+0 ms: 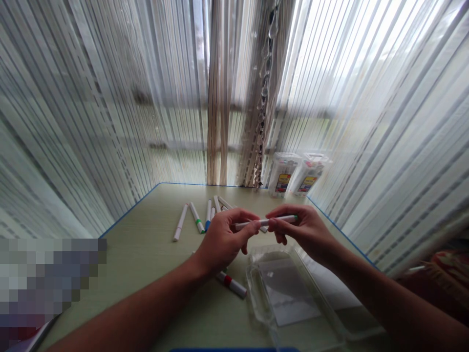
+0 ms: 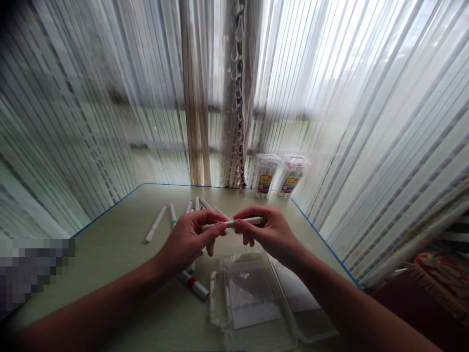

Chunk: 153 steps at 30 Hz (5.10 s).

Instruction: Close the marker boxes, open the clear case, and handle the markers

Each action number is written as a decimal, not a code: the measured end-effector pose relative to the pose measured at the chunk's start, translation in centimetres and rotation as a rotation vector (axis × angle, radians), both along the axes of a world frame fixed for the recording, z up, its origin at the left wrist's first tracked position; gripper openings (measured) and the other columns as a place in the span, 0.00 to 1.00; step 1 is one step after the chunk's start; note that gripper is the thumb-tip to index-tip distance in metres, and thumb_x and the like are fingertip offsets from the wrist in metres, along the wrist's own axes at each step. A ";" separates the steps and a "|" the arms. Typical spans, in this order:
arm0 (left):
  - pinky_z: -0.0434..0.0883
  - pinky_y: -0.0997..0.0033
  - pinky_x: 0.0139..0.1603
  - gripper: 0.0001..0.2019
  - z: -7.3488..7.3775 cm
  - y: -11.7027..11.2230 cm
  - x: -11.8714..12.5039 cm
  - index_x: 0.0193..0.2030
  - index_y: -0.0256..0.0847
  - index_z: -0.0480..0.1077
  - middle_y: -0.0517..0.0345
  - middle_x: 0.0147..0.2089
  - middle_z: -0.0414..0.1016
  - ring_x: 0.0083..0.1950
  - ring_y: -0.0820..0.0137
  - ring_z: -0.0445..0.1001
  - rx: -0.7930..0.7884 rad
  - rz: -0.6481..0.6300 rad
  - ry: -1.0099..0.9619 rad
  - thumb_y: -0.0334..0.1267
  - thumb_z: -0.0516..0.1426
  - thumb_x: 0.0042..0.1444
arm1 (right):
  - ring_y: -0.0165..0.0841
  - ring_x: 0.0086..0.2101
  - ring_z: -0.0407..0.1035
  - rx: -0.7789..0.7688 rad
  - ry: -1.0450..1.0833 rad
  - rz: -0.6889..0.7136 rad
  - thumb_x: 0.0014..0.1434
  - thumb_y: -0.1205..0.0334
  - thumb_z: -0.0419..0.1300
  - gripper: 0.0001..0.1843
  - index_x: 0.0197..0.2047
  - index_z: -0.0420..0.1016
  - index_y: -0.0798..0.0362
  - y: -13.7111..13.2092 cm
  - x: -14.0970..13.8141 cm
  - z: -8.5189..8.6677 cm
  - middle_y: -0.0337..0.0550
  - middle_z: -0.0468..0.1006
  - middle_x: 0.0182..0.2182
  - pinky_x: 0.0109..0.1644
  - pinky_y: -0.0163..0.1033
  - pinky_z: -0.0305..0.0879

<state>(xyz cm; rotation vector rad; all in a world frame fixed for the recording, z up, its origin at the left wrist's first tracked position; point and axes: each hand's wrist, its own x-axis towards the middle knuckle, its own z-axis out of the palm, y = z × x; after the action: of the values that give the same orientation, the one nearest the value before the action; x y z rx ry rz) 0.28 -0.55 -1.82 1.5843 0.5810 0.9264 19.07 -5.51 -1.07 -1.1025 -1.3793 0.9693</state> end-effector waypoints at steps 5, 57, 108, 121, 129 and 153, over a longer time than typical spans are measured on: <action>0.68 0.79 0.18 0.16 -0.3 -0.1 0.1 0.40 0.31 0.73 0.50 0.35 0.76 0.23 0.78 0.68 0.035 -0.028 0.001 0.45 0.62 0.53 | 0.27 0.20 0.67 -0.009 -0.061 0.050 0.49 0.56 0.70 0.13 0.33 0.80 0.58 0.0 -0.2 0.1 0.41 0.76 0.22 0.22 0.32 0.63; 0.66 0.77 0.18 0.15 0.4 0.5 -0.5 0.42 0.33 0.74 0.61 0.25 0.70 0.18 0.79 0.64 -0.034 0.125 -0.232 0.42 0.63 0.52 | 0.26 0.23 0.66 -0.115 -0.076 0.081 0.52 0.53 0.68 0.18 0.41 0.80 0.58 1.0 0.6 -0.8 0.41 0.75 0.24 0.23 0.31 0.62; 0.65 0.75 0.27 0.12 0.1 -0.3 -0.6 0.40 0.34 0.75 0.52 0.32 0.77 0.28 0.73 0.69 0.307 0.055 0.202 0.41 0.57 0.57 | 0.29 0.20 0.68 0.012 0.047 -0.056 0.57 0.48 0.63 0.18 0.39 0.78 0.57 0.5 -0.1 -0.1 0.46 0.78 0.28 0.22 0.35 0.64; 0.65 0.74 0.28 0.12 0.0 -0.3 -0.7 0.41 0.36 0.75 0.53 0.32 0.77 0.29 0.72 0.70 0.368 0.054 0.268 0.41 0.56 0.58 | 0.29 0.20 0.68 0.001 -0.023 -0.002 0.58 0.49 0.61 0.18 0.37 0.77 0.58 0.4 -0.3 0.0 0.44 0.77 0.26 0.23 0.35 0.65; 0.65 0.75 0.28 0.11 -0.1 -0.2 -0.7 0.41 0.37 0.75 0.55 0.31 0.76 0.28 0.73 0.70 0.379 0.056 0.286 0.41 0.56 0.57 | 0.28 0.20 0.68 0.008 -0.068 0.011 0.58 0.50 0.61 0.18 0.35 0.76 0.59 0.5 -0.2 0.0 0.42 0.75 0.24 0.22 0.34 0.65; 0.71 0.74 0.34 0.10 0.0 -0.5 -0.6 0.39 0.36 0.75 0.52 0.36 0.79 0.35 0.68 0.78 0.402 -0.024 0.300 0.40 0.57 0.57 | 0.25 0.20 0.60 -0.039 -0.403 0.157 0.62 0.46 0.55 0.25 0.24 0.70 0.58 0.4 0.2 -0.9 0.37 0.66 0.17 0.23 0.31 0.54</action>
<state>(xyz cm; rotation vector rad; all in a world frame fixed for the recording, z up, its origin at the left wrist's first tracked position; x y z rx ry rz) -0.37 -1.08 -1.84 2.1107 0.6058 0.8260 19.25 -5.10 -1.97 -1.2818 -1.8008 0.9194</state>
